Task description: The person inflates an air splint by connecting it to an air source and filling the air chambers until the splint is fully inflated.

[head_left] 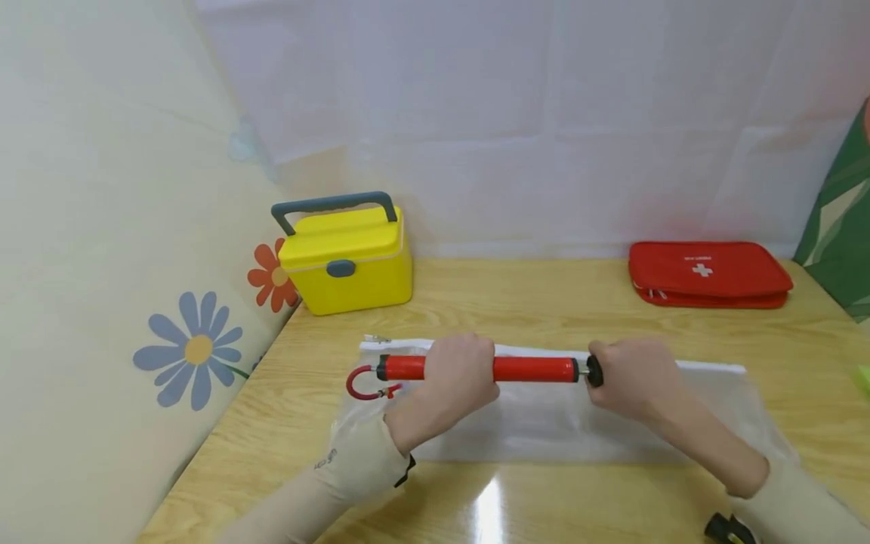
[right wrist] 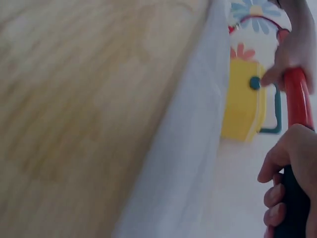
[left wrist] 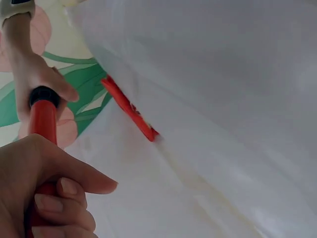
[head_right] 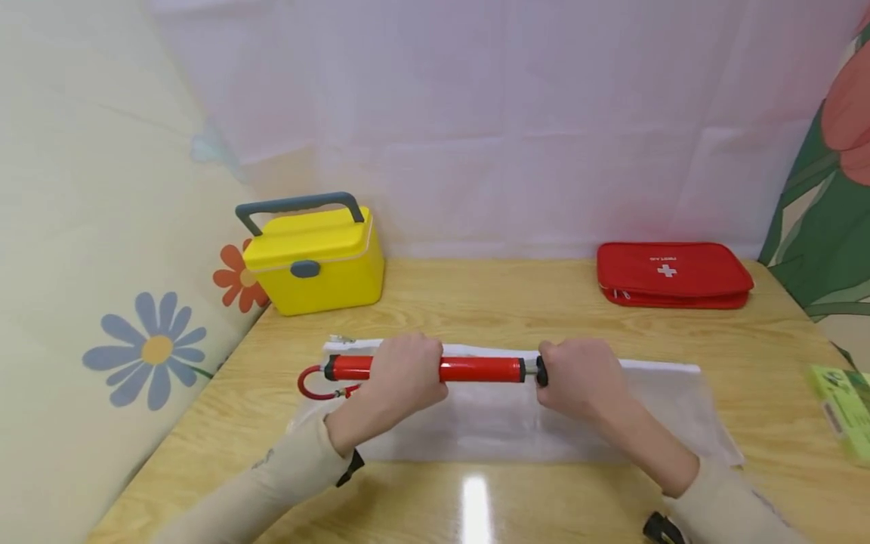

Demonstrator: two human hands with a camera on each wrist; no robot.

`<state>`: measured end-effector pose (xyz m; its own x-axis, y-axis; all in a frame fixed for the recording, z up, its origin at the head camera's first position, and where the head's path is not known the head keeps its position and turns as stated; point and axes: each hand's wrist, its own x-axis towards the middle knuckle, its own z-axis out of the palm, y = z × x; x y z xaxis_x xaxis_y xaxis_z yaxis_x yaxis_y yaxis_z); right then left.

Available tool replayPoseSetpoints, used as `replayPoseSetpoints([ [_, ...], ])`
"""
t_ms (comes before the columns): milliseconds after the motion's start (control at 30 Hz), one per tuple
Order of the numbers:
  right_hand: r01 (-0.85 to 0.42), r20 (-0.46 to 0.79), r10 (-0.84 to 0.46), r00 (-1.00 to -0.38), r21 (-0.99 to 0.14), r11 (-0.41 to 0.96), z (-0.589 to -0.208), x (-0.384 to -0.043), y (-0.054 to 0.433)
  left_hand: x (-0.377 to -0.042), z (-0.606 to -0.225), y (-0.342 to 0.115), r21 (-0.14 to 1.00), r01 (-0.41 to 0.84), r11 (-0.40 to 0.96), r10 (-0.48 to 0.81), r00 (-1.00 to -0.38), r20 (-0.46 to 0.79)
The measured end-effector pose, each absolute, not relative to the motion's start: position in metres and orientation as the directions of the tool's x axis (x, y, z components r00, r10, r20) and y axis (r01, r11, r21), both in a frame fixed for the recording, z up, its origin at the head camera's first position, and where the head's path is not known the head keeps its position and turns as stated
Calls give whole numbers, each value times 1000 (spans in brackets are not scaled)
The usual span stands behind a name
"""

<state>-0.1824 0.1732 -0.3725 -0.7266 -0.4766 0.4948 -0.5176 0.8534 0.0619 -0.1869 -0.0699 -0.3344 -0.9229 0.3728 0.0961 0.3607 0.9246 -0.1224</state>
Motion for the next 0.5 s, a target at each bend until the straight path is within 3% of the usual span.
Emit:
replayPoseSetpoints([
  [233, -488, 432, -447, -783, 19, 873, -376, -181, 142, -184, -337, -63, -142, 375, 916, 388, -919, 75],
  [433, -513, 601, -416, -683, 12, 858, -383, -192, 172, -193, -334, -77, -128, 375, 918, 384, -922, 56],
  [500, -508, 612, -409, -677, 14, 861, -383, -197, 195, -196, -335, -88, -119, 353, 928, 361, -931, 55],
])
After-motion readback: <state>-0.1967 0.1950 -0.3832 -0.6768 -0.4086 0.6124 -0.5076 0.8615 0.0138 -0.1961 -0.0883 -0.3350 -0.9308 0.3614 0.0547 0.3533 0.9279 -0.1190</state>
